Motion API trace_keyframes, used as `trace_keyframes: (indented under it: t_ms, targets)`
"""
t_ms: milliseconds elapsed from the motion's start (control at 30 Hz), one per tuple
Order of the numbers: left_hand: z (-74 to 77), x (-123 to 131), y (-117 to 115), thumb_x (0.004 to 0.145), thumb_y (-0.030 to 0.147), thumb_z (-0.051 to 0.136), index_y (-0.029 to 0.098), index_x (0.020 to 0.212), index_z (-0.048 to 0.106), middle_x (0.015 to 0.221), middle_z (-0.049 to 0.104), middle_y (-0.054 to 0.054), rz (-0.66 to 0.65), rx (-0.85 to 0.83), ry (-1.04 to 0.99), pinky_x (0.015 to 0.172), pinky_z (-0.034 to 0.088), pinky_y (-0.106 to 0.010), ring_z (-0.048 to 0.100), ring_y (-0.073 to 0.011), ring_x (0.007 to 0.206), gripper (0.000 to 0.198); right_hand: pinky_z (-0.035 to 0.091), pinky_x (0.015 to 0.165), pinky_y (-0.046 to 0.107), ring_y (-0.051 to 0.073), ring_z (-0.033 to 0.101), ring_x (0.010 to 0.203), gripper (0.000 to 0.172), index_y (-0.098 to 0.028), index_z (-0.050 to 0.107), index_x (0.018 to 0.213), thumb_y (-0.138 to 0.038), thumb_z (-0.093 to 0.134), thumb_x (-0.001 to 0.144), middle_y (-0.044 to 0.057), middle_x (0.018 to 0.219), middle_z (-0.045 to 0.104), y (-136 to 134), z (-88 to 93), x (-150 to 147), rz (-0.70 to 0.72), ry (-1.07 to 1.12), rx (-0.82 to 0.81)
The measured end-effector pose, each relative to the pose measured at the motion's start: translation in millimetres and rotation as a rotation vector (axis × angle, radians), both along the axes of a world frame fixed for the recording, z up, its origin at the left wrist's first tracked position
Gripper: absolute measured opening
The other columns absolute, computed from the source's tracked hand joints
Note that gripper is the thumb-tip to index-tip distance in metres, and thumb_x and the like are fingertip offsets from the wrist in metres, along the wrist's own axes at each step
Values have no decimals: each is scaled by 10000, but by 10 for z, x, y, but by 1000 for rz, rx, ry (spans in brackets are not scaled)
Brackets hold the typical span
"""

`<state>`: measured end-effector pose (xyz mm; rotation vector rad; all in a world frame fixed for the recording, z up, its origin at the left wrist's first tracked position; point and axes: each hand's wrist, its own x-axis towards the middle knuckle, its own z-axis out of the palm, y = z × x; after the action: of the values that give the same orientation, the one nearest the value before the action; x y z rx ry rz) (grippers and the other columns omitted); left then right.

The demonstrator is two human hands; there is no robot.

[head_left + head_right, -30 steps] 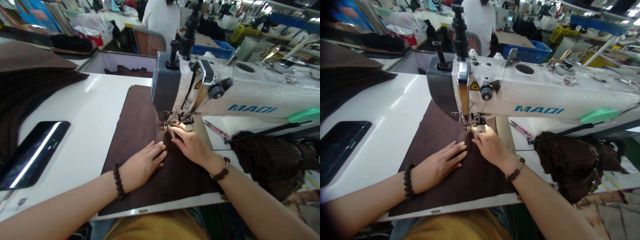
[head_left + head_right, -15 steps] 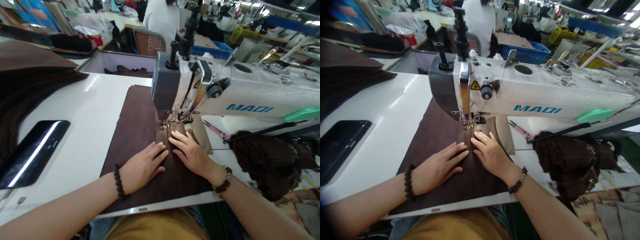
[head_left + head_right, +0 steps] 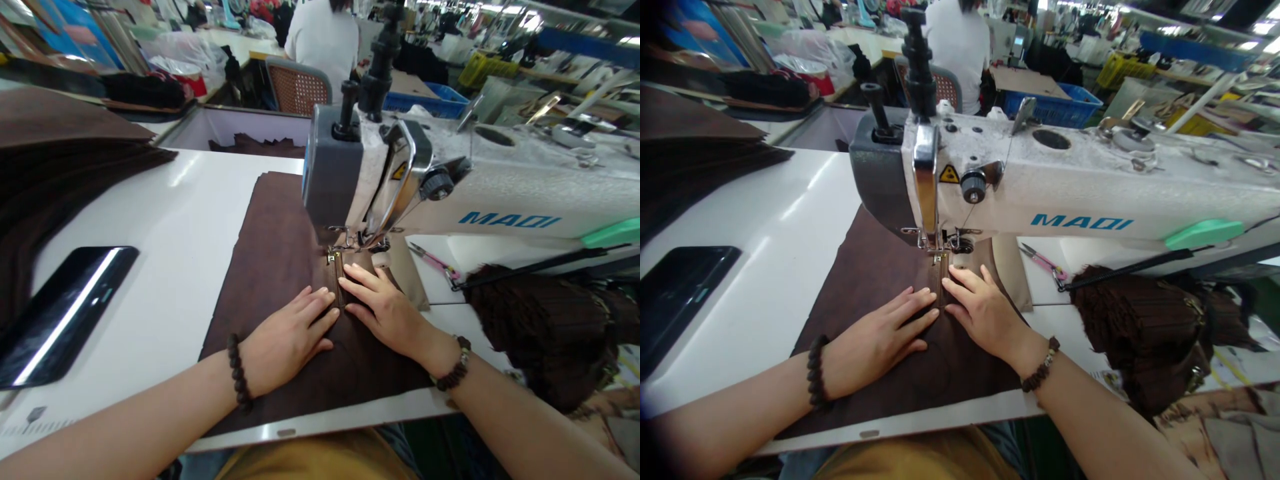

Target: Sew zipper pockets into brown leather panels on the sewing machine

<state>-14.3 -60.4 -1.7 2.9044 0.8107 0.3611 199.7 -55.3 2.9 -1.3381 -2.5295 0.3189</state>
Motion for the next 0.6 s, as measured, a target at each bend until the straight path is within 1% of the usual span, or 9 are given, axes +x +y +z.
trace_keyframes:
  t_ms: [133, 333, 500, 600]
  targets:
    - [20, 4, 65, 846, 272, 535, 101, 1150, 520, 1216, 493, -148, -6, -5, -16, 1007, 372, -465, 445, -275, 1171, 349, 277, 1038, 497, 208, 383, 1240, 360, -160, 488, 1220, -284, 398, 895, 111, 1317, 444, 61, 21, -10, -1, 1, 21]
    - [24, -3, 168, 861, 257, 508, 97, 1154, 511, 1206, 496, -153, -10, 17, -9, 1005, 375, -461, 445, -272, 1169, 334, 262, 1051, 502, 210, 405, 1225, 371, -156, 472, 1238, -268, 403, 892, 115, 1307, 455, 173, 26, -8, 5, 22, 3]
    - [40, 20, 260, 851, 237, 521, 89, 1150, 505, 1206, 490, -155, -15, -9, -17, 1002, 377, -465, 449, -278, 1162, 334, 263, 1053, 499, 202, 442, 1196, 363, -179, 466, 1240, -254, 388, 894, 95, 1300, 466, 263, 12, 2, 5, 52, -18]
    - [59, 34, 314, 851, 232, 521, 92, 1138, 510, 1205, 491, -150, -10, -43, -18, 1008, 367, -471, 460, -273, 1151, 320, 272, 1053, 485, 197, 473, 1165, 358, -191, 470, 1236, -252, 396, 891, 79, 1288, 481, 313, 9, 10, 3, 51, -3]
